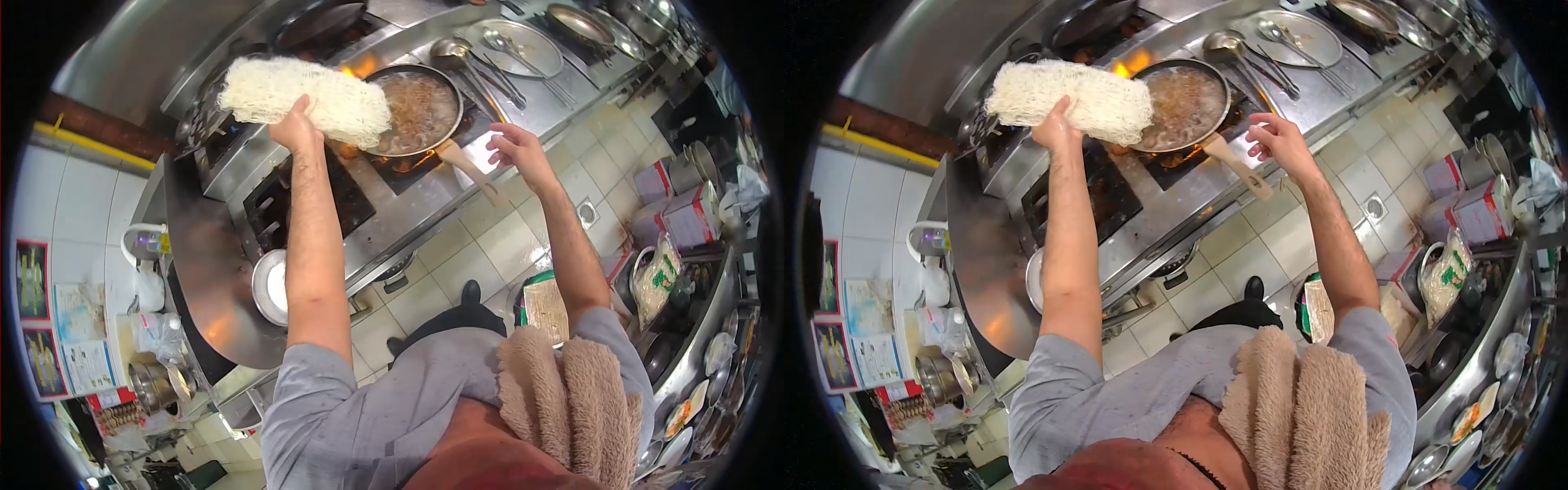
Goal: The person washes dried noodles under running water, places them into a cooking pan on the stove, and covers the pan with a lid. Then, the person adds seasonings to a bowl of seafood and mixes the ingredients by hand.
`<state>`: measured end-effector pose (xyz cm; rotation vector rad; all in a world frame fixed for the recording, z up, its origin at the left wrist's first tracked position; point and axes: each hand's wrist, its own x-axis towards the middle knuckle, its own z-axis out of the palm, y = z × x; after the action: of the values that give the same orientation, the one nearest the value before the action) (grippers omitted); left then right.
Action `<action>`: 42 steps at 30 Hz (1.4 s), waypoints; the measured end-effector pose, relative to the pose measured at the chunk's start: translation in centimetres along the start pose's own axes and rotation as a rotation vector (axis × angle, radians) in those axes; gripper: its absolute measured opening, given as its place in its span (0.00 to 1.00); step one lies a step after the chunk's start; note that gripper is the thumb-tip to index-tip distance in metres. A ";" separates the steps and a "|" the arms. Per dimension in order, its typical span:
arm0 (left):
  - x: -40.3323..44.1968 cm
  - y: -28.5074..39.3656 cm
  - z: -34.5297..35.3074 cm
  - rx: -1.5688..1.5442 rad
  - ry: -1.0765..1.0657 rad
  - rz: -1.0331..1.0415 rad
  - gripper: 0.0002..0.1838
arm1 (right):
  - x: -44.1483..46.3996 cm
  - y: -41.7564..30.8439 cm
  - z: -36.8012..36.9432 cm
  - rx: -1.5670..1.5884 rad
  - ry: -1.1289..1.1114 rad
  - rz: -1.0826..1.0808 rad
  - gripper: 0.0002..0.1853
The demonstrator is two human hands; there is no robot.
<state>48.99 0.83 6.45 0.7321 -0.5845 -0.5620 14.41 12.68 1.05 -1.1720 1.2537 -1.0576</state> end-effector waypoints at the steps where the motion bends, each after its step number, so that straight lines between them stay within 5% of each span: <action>1: -1.0 -2.9 0.2 0.037 0.047 0.024 0.31 | 0.5 0.4 -0.4 -0.009 -0.010 0.006 0.21; 6: -4.3 -11.2 0.4 0.519 -0.219 -0.071 0.33 | 2.2 1.2 -1.1 -0.014 -0.087 -0.173 0.14; 7: -6.1 -11.8 1.4 0.584 -0.289 -0.073 0.33 | 5.7 4.5 1.1 0.188 0.051 -0.159 0.11; 9: -10.5 -13.1 3.9 0.690 -0.440 -0.069 0.34 | 8.3 4.0 2.9 -0.255 0.279 -0.603 0.07; 10: -12.1 -13.0 4.4 0.733 -0.498 -0.053 0.34 | 6.0 0.2 3.5 -0.318 0.210 -0.463 0.07; 11: -13.1 -12.4 4.9 0.749 -0.557 -0.034 0.34 | 7.3 -0.6 5.9 -0.330 0.160 -0.617 0.07; 15: -16.5 -10.9 5.4 0.785 -0.821 0.070 0.35 | 7.4 -4.1 10.7 -0.415 0.013 -0.523 0.20; 18: -18.0 -9.7 6.1 0.750 -0.995 0.146 0.36 | 9.5 -4.5 14.6 -0.515 0.100 -0.763 0.25; 20: -18.4 -9.0 6.0 0.725 -1.081 0.187 0.37 | 10.4 -4.0 18.0 -0.338 0.387 -0.812 0.28; 23: -18.2 -7.6 5.3 0.736 -1.109 0.258 0.38 | 14.6 -1.9 20.3 -0.382 0.064 -0.830 0.41; 24: -18.0 -7.5 5.2 0.743 -1.103 0.273 0.38 | 12.5 -3.1 19.4 -0.404 0.018 -0.685 0.40; 26: -17.3 -7.4 4.9 0.748 -1.080 0.293 0.39 | 10.3 -6.3 17.8 -0.338 -0.043 -0.478 0.21; 27: -16.6 -7.4 4.6 0.760 -1.048 0.296 0.39 | 12.4 -4.6 18.4 -0.334 0.083 -0.633 0.17; 28: -15.8 -7.2 4.0 0.780 -1.000 0.299 0.39 | 10.7 -7.8 16.8 -0.489 0.023 -0.355 0.16; 31: -11.9 -6.5 1.1 0.859 -0.725 0.257 0.40 | 14.7 -5.9 14.4 -0.558 -0.027 -0.504 0.18; 33: -9.0 -6.0 -1.7 0.829 -0.444 0.106 0.43 | 14.2 -7.5 11.5 -0.543 -0.162 -0.359 0.20; 34: -8.3 -3.7 -0.6 0.687 -0.295 -0.021 0.50 | 16.3 -5.3 10.5 -0.277 -0.304 -0.364 0.19; 37: -4.4 -3.9 -1.3 0.763 -0.395 0.076 0.52 | 15.1 -6.4 7.7 -0.294 -0.364 -0.311 0.18; 39: -3.3 -2.8 0.2 0.662 -0.777 0.045 0.47 | 14.8 -5.4 7.3 -0.256 -0.422 -0.318 0.18; 40: -3.0 -2.9 0.2 0.664 -0.774 0.049 0.47 | 14.4 -4.5 7.4 -0.213 -0.456 -0.336 0.18; 42: -2.8 -3.1 0.1 0.739 -1.005 -0.338 0.35 | 13.2 -4.1 7.3 -0.359 -0.477 -0.274 0.18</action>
<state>46.16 0.73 3.37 1.2473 -1.6758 -1.0552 22.56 -0.45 3.24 -1.7897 0.9381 -0.6920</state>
